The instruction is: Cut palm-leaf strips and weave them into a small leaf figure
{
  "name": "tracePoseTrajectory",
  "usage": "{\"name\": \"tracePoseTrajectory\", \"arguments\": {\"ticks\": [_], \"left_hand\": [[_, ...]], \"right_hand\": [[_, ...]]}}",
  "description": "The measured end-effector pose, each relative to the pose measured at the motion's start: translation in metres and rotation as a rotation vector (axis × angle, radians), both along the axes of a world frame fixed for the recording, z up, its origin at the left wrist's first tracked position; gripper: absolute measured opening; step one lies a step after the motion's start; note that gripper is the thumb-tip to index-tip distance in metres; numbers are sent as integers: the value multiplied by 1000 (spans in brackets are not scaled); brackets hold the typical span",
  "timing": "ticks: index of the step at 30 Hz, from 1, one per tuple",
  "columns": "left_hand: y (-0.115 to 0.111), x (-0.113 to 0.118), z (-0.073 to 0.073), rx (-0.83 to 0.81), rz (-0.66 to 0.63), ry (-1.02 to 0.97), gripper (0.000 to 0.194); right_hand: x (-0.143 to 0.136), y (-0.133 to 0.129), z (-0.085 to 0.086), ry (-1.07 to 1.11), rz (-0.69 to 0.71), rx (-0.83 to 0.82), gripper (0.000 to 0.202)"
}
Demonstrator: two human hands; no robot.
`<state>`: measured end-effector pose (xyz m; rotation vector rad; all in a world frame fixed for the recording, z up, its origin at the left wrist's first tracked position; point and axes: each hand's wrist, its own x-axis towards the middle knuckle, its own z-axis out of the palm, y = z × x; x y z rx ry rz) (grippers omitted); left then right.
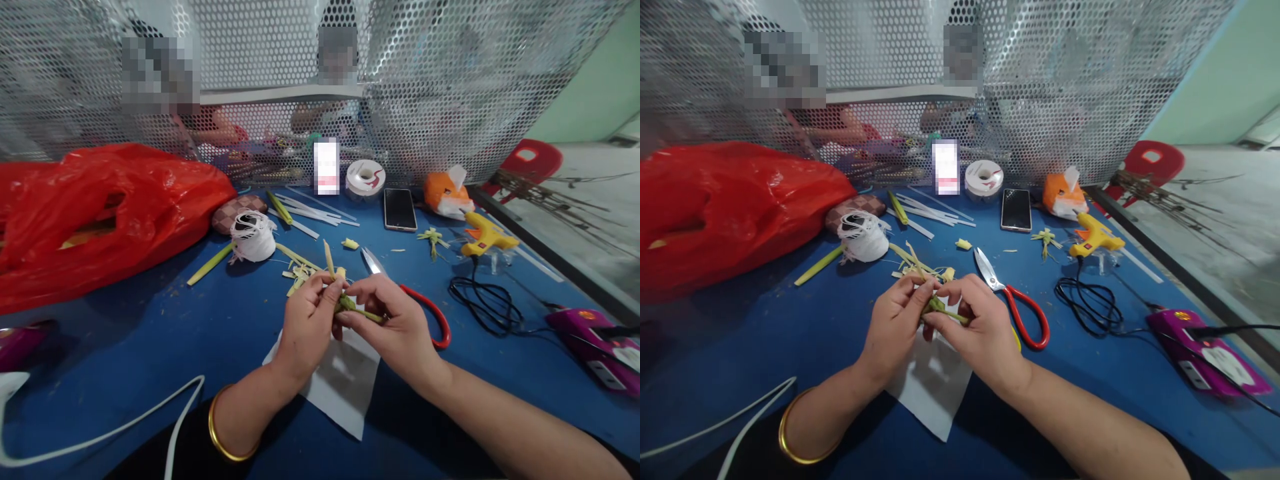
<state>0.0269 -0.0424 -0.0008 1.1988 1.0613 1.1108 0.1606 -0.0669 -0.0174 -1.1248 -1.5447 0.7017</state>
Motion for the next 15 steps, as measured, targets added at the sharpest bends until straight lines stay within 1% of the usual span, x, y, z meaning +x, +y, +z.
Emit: {"name": "tracePoseTrajectory", "arguments": {"ticks": [4, 7, 11, 15], "left_hand": [[-1, -1, -1, 4, -6, 64, 22], [-2, -3, -5, 23, -27, 141, 24], [-3, -5, -9, 135, -17, 298, 24], [-5, -7, -7, 249, 16, 434, 22]], "right_hand": [[0, 1, 0, -48, 30, 7, 17], [-2, 0, -1, 17, 61, -29, 13], [-3, 0, -3, 83, 124, -139, 11], [-2, 0, -2, 6, 100, -89, 11]]}}
